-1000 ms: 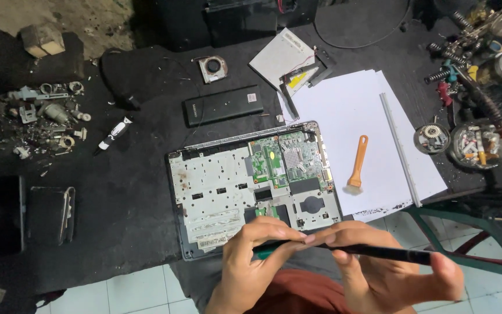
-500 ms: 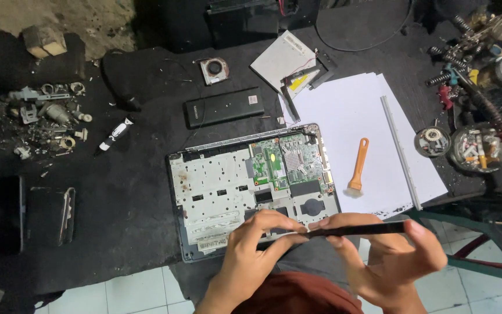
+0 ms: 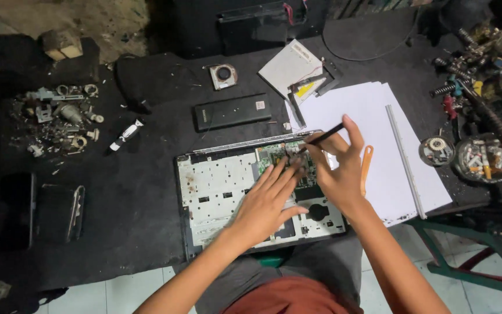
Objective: Disassembling a laptop to access and work on internal components using a screwdriver and brush.
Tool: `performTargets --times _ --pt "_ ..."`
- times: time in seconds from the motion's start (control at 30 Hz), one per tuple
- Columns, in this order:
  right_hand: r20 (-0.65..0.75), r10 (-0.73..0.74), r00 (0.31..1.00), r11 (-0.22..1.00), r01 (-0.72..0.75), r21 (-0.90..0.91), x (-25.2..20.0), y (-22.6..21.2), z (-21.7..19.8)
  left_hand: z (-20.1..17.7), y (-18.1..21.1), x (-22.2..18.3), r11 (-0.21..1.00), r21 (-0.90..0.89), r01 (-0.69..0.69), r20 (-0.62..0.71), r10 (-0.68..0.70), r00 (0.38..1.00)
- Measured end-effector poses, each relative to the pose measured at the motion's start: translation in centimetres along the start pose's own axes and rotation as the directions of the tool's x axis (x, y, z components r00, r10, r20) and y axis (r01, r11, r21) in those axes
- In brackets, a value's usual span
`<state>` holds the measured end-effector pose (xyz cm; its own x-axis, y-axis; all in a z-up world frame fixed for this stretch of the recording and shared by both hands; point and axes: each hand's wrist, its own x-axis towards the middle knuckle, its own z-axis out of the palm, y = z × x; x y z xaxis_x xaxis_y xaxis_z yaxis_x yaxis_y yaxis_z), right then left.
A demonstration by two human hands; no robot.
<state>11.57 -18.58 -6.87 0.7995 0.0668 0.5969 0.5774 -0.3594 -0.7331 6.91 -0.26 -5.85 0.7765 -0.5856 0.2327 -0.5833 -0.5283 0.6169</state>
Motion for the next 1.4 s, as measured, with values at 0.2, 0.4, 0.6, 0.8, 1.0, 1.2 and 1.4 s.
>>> performTargets --times 0.2,0.4,0.6,0.8,1.0,1.2,1.4 --pt "0.056 -0.016 0.998 0.998 0.019 -0.054 0.2 1.3 1.4 1.1 -1.0 -0.3 0.993 0.117 0.006 0.034 -0.010 0.999" --pt "0.071 -0.017 0.997 0.997 0.022 -0.073 -0.2 2.1 1.5 1.4 -1.2 -0.3 0.994 0.111 0.012 0.022 -0.015 1.000" --pt "0.113 -0.036 0.993 0.988 0.052 -0.143 -0.6 2.2 1.4 1.1 -1.3 -0.3 0.987 0.160 0.000 0.036 -0.006 0.999" --pt "0.058 -0.124 0.991 0.976 0.132 -0.171 -0.1 2.0 2.3 1.4 -1.4 -0.3 0.984 0.180 0.001 0.040 -0.008 0.999" --pt "0.184 0.040 0.982 0.988 -0.011 -0.153 1.0 -0.9 1.9 1.7 -1.6 -0.4 0.985 0.170 0.007 0.021 -0.011 1.000" --pt "0.195 0.144 0.970 0.974 -0.104 -0.200 0.9 0.2 1.2 1.6 -1.5 -0.4 0.984 0.181 0.001 0.013 -0.003 1.000" --pt "0.117 -0.037 0.992 0.984 0.057 -0.171 -1.2 3.4 1.2 2.1 -1.7 -0.5 0.985 0.172 0.012 -0.016 -0.009 1.000"
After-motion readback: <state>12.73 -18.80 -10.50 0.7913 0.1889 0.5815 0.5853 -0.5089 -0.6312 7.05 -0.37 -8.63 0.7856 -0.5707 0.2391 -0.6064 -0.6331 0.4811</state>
